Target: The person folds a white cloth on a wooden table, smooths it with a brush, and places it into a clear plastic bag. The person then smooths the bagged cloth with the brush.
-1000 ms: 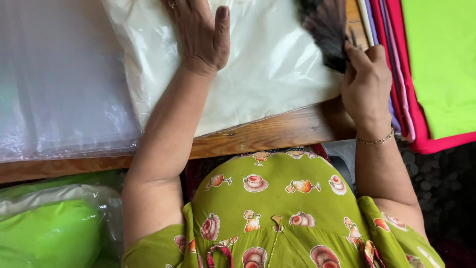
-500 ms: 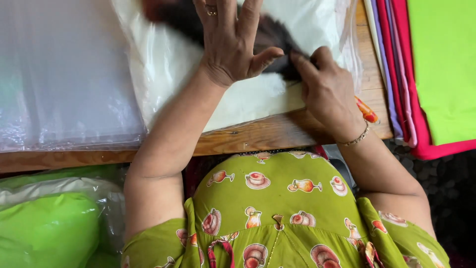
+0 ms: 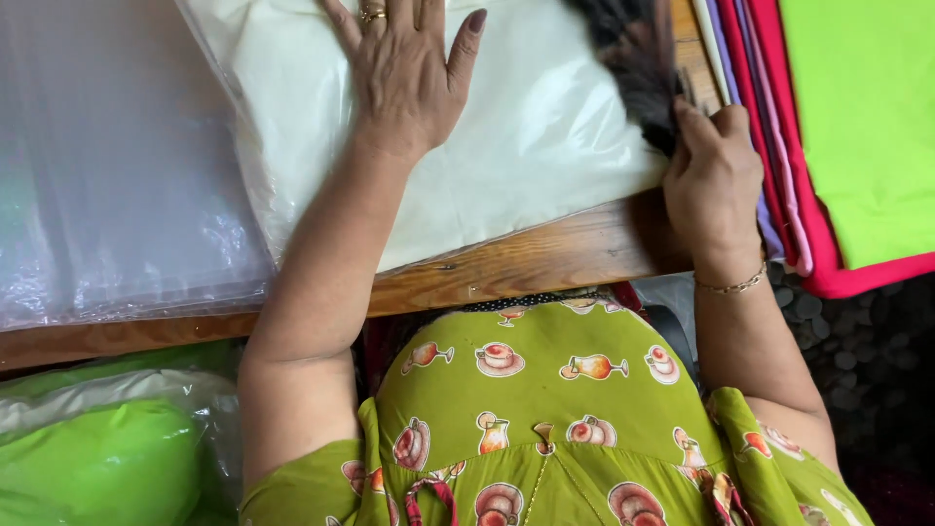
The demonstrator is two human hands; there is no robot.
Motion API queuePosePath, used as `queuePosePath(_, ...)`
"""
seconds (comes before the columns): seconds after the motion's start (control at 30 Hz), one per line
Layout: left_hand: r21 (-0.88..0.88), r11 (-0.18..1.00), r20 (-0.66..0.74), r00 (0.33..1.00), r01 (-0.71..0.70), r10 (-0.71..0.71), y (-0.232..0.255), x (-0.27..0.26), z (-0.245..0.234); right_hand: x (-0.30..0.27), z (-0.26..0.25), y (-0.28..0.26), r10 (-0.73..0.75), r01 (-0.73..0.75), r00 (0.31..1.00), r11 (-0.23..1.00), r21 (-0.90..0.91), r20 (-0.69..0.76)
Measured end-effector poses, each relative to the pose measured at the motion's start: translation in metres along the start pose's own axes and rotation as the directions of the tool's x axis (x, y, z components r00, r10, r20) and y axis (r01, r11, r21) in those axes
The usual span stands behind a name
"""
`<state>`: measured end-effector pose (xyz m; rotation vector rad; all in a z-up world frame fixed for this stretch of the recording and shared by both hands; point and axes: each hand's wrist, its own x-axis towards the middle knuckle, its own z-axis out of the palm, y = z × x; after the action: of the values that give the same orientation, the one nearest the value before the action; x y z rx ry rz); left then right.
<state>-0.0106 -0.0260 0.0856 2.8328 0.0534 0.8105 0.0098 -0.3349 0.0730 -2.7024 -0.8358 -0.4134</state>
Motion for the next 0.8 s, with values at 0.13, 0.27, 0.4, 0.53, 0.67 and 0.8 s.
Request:
queuePosePath(0.13, 0.099, 0.993, 0.278, 0.957, 0.063, -0.088, -0.003, 0.000, 0.005, -0.014, -0.031, -0.010, -0.038, 0.050, 0.992, 0.994, 0.101, -0.121)
queuePosePath(0.27, 0.161, 0.987, 0.156, 0.988, -0.010, -0.016, -0.013, -0.004, 0.030, -0.033, -0.041, -0.052, -0.162, 0.177, 0.984, 0.950, 0.259, -0.078)
queuePosePath(0.4, 0.225, 0.974, 0.338, 0.938, -0.005, -0.074, -0.011, -0.003, 0.030, -0.028, -0.009, -0.028, 0.013, -0.010, 0.989, 1.000, -0.021, 0.150)
queuePosePath(0.53, 0.209, 0.978, 0.260, 0.962, 0.022, -0.078, 0.001, -0.002, 0.012, -0.011, -0.001, 0.022, 0.086, -0.083, 0.996, 0.981, -0.174, 0.012)
queuePosePath(0.67, 0.211, 0.976, 0.272, 0.957, 0.047, -0.105, 0.001, 0.000, 0.014, -0.007, -0.031, -0.002, 0.021, -0.026, 0.996, 0.998, -0.054, -0.084)
queuePosePath(0.8, 0.177, 0.984, 0.164, 0.986, 0.010, -0.039, -0.001, -0.006, 0.027, -0.009, -0.040, -0.056, -0.155, 0.158, 0.987, 0.981, 0.116, -0.038)
